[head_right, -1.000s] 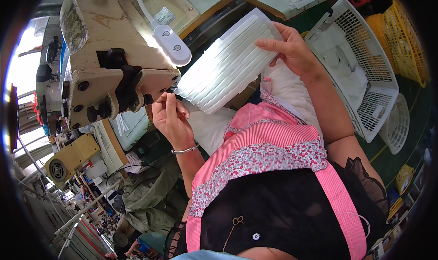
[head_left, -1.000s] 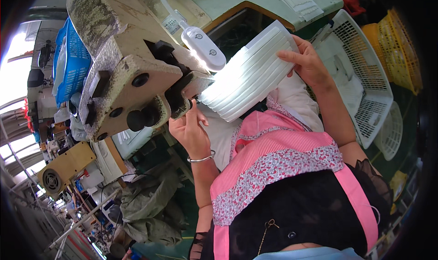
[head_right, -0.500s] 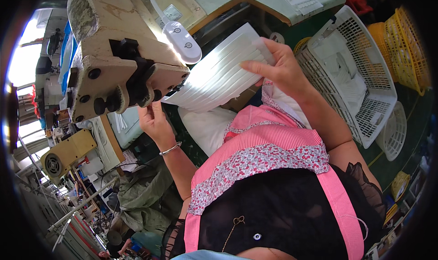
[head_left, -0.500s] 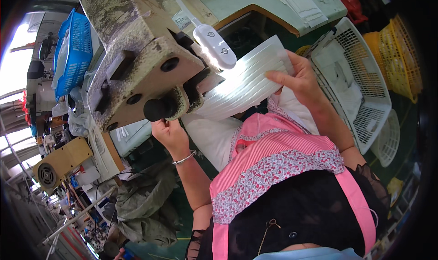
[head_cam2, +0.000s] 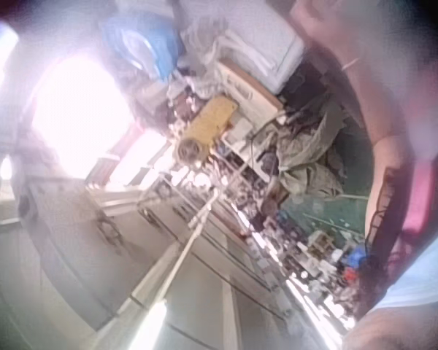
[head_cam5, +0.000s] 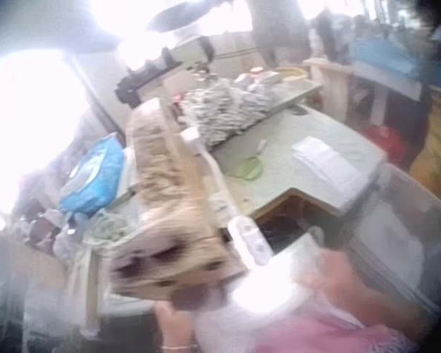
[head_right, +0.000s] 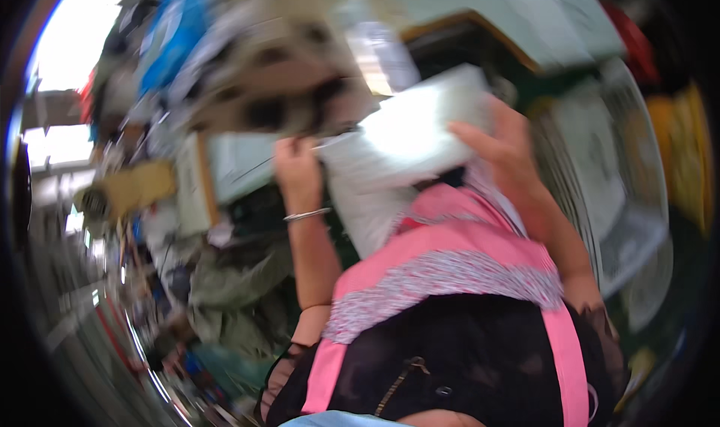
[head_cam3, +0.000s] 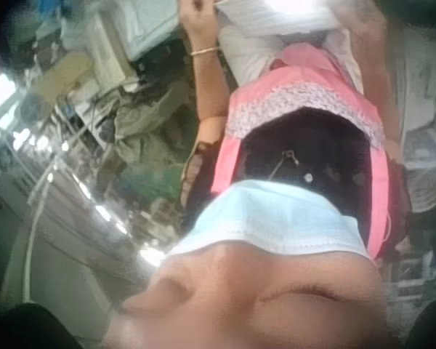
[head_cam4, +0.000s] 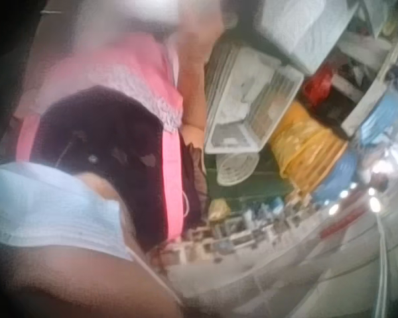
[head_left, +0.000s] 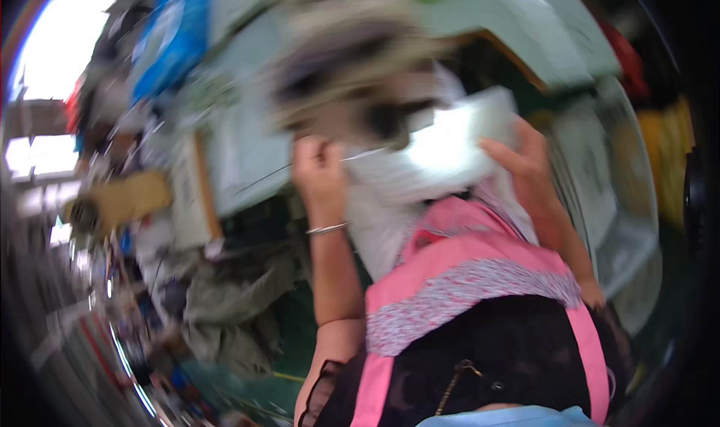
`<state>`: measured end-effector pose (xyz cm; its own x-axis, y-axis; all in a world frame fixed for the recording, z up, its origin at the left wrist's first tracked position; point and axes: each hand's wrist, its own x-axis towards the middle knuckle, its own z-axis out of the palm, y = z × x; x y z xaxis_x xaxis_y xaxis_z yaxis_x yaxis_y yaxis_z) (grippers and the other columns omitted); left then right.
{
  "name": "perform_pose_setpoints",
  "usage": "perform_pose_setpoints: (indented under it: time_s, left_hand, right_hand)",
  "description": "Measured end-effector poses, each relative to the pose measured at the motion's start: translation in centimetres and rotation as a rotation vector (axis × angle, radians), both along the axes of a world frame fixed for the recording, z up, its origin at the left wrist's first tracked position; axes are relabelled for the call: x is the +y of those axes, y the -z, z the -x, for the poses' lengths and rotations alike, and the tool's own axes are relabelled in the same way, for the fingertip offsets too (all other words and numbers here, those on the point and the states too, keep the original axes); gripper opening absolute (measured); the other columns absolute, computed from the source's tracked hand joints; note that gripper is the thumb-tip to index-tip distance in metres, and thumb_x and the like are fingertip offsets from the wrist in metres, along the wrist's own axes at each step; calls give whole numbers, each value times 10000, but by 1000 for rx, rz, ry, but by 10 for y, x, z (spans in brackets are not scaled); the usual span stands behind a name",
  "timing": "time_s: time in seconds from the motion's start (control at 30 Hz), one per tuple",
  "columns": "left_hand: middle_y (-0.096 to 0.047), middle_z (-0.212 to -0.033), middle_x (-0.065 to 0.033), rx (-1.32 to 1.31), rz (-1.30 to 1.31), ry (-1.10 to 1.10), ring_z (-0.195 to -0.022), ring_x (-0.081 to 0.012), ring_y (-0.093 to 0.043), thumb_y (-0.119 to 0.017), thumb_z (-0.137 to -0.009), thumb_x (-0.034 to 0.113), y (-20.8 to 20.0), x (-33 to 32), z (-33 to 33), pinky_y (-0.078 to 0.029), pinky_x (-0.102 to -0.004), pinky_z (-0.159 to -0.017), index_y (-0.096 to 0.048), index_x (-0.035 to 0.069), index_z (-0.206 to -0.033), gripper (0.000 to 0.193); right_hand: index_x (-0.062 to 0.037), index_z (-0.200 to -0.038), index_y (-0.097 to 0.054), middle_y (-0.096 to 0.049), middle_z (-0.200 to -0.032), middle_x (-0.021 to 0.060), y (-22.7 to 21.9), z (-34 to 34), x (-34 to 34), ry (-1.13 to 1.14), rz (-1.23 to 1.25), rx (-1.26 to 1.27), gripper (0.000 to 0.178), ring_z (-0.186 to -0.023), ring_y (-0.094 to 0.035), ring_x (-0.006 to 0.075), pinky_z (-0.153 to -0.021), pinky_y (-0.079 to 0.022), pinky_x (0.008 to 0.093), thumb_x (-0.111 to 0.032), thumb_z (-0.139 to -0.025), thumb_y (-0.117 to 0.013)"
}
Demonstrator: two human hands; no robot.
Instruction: The person stitches white fabric strips together using an industrial sewing machine, likely as part of a shoe assembly process.
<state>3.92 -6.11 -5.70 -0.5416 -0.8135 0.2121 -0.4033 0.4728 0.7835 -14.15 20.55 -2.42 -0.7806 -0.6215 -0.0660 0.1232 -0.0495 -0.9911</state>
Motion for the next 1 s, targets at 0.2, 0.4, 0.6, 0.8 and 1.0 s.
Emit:
perform_pose_setpoints:
  time_s: [0.2,0.4,0.6,0.8,1.0]
  left_hand:
    - [-606,-838,-109,312,65,188,-794,-236,-605,-643,-870,72,-17,30,26,-492,-330,-725,-611,18,-885,64]
    - [-628,-771,-96,353,-153,160,-679,-163,-603,-653,-913,90,-30,37,4,-488,-300,-643,-549,1,-920,137]
    - [-605,-742,-82,384,-38,81,-682,-136,-586,-628,-934,72,-26,27,-6,-481,-279,-650,-525,-10,-925,132]
    - [-630,-806,-113,224,-6,63,-763,-256,-601,-618,-886,26,-28,35,-5,-476,-360,-697,-558,25,-900,61]
    - [-649,-967,-116,258,367,82,-944,-317,-587,-624,-870,78,-39,37,2,-440,-414,-858,-631,68,-949,80]
  right_hand:
    - [45,-1278,-544,-628,-1177,120,40,17,26,101,104,-152,413,-1049,-627,195,-936,-490,317,-29,-882,-636]
    - [-3,-1266,-552,-661,-1080,75,40,12,9,-2,142,-168,380,-865,-646,140,-664,-494,259,-74,-906,-655]
    - [-15,-1203,-603,-683,-1015,61,49,-3,6,-45,101,-52,294,-759,-640,107,-543,-462,231,-80,-921,-656]
    - [29,-1197,-605,-682,-1061,105,52,-20,14,-45,25,-38,304,-853,-664,141,-594,-516,252,-98,-927,-659]
    - [40,-1176,-612,-676,-1059,95,20,-6,18,-122,-61,-103,352,-901,-653,167,-770,-513,288,-54,-838,-644]
